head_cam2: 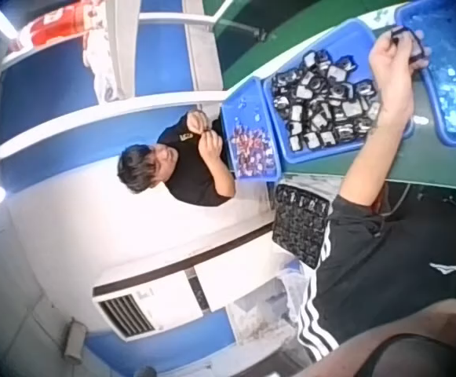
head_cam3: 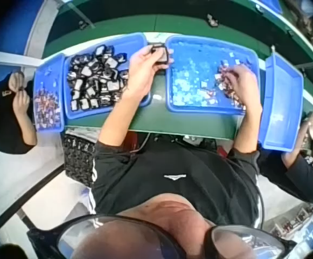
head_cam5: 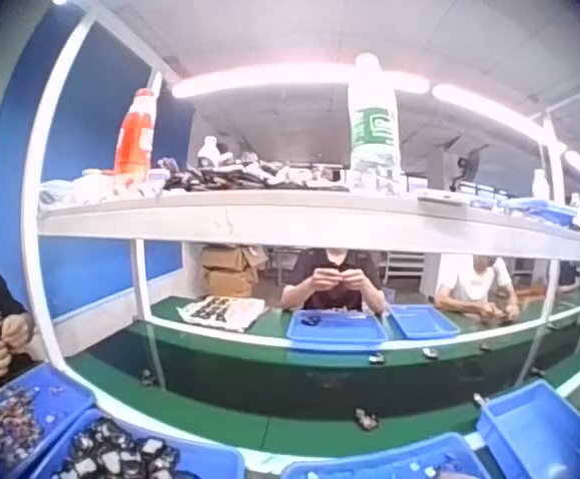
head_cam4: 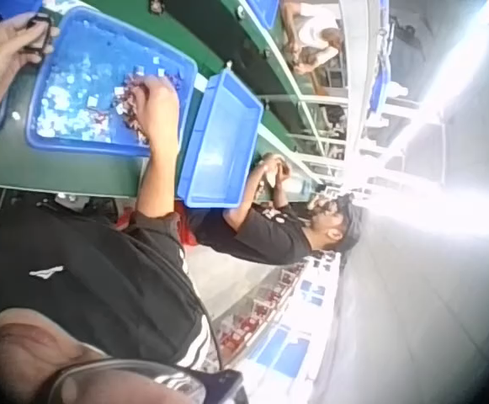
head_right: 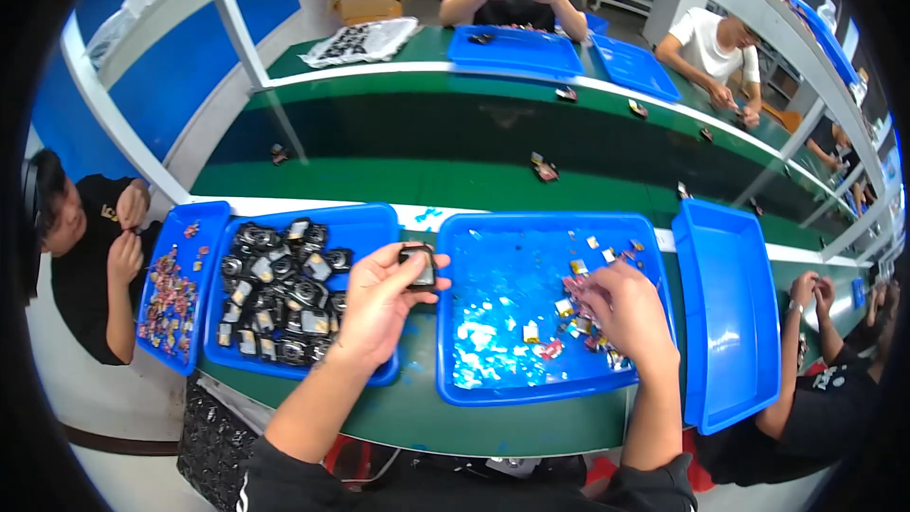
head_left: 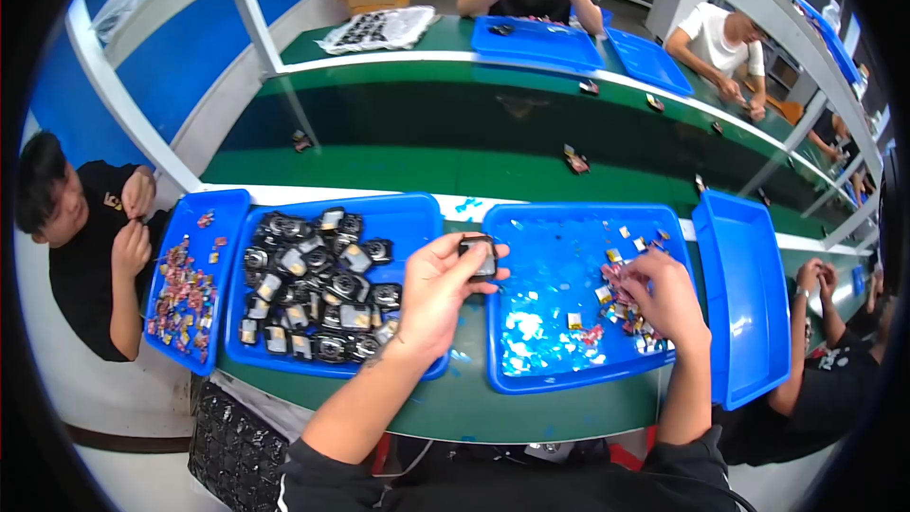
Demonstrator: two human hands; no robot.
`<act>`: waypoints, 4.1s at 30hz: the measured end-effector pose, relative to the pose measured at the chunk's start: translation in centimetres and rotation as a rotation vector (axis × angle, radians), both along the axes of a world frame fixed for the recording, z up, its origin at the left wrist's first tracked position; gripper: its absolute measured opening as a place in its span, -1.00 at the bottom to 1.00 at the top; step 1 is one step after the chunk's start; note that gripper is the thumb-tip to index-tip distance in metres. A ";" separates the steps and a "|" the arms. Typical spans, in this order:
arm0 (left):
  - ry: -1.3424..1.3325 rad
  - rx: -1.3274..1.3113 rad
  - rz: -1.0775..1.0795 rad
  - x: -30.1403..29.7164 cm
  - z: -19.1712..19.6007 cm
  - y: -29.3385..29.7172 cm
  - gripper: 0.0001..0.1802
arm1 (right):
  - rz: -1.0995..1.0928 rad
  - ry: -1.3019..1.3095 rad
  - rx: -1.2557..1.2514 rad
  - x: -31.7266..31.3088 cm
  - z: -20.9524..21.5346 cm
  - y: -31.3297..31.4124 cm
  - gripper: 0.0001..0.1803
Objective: Assembling small electronic components and cutting a package open at a factory workbench.
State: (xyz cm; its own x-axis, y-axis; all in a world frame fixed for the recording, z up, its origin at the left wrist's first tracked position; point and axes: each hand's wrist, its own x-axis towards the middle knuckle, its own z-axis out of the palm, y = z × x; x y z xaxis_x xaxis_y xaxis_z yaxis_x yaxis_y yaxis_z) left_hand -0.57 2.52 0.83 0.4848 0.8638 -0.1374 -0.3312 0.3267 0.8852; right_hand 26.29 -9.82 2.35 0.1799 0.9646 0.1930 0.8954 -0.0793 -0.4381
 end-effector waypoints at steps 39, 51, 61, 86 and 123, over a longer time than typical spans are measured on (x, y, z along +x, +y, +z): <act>0.298 0.549 0.006 1.2 -1.1 -1.7 -0.84 | -0.325 0.350 0.142 3.1 -0.1 -2.0 -0.95; 0.382 0.900 -0.011 0.9 0.2 -1.8 -0.62 | 0.046 0.874 -0.006 -4.8 2.7 1.7 -0.91; 0.348 0.934 0.066 1.1 -1.5 -3.2 -0.84 | 0.175 0.424 0.153 -9.8 2.6 3.4 -0.88; 0.427 0.664 0.046 1.5 -1.2 -2.1 -0.82 | 0.259 0.058 0.248 -10.6 2.1 3.4 -0.89; 0.353 0.901 0.071 1.7 -1.4 -3.5 -0.80 | 0.294 0.809 0.062 -7.5 0.1 4.3 -0.89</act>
